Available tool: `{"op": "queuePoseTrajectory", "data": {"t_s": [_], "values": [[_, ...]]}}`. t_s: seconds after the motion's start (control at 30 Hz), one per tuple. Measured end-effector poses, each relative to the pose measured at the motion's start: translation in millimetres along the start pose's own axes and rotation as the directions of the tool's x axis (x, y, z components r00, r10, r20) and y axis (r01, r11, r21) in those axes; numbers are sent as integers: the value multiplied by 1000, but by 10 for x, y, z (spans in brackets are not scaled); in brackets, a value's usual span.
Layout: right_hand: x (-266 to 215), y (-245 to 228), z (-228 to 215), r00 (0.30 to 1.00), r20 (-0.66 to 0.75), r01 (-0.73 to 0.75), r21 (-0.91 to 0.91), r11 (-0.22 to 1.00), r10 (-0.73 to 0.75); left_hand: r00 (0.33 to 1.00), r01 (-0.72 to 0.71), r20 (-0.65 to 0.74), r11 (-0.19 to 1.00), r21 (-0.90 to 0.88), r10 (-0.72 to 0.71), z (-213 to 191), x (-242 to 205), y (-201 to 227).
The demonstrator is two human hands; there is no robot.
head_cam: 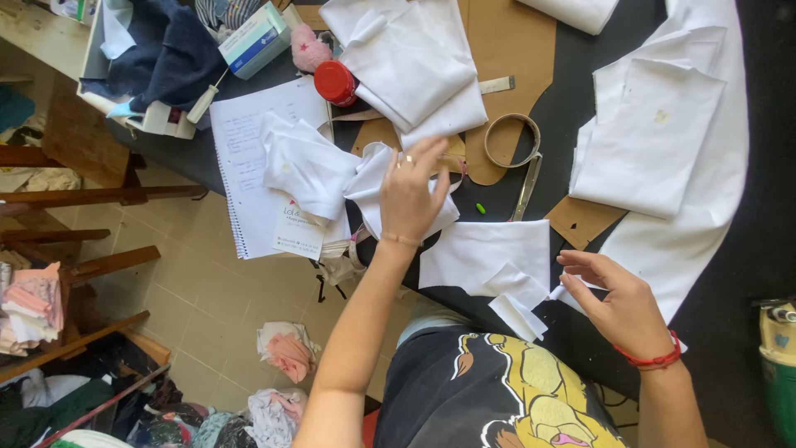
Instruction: The person marks a cardboard pattern with a pen, then uses a green electric rotary cutter to cut white fabric pieces on a black table. They repeatedly cut strips and shapes from the fabric, stacking the finished pieces and moving scraps aside.
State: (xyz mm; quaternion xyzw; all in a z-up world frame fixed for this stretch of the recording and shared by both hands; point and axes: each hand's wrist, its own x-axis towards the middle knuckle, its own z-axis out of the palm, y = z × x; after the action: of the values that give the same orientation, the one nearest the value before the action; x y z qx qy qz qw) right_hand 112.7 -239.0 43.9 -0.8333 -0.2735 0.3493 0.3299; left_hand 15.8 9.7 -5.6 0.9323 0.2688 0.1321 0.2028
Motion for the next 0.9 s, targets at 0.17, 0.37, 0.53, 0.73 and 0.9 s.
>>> {"op": "queuePoseTrajectory", "data": {"t_s": [0.17, 0.37, 0.53, 0.73, 0.9], "values": [[-17, -47, -4, 1000, -15, 9, -13, 1000, -9, 991, 52, -134, 933, 356, -4, 607, 685, -414], [-71, 110, -17, 996, -46, -78, -15, 997, 78, 988, 141, -130, 844, 517, -85, 840, 848, -511], [-64, 316, -118, 983, -175, -83, -125, 989, 60, 984, 142, -166, 824, 548, -59, 923, 831, -527], [-206, 892, -413, 921, -356, -215, -123, 969, 159, 995, 3, -101, 958, 286, 27, 592, 476, 222], [-337, 1016, -140, 948, -160, -297, -144, 944, 274, 927, -355, 14, 889, -289, 375, 872, -226, 795]]}}
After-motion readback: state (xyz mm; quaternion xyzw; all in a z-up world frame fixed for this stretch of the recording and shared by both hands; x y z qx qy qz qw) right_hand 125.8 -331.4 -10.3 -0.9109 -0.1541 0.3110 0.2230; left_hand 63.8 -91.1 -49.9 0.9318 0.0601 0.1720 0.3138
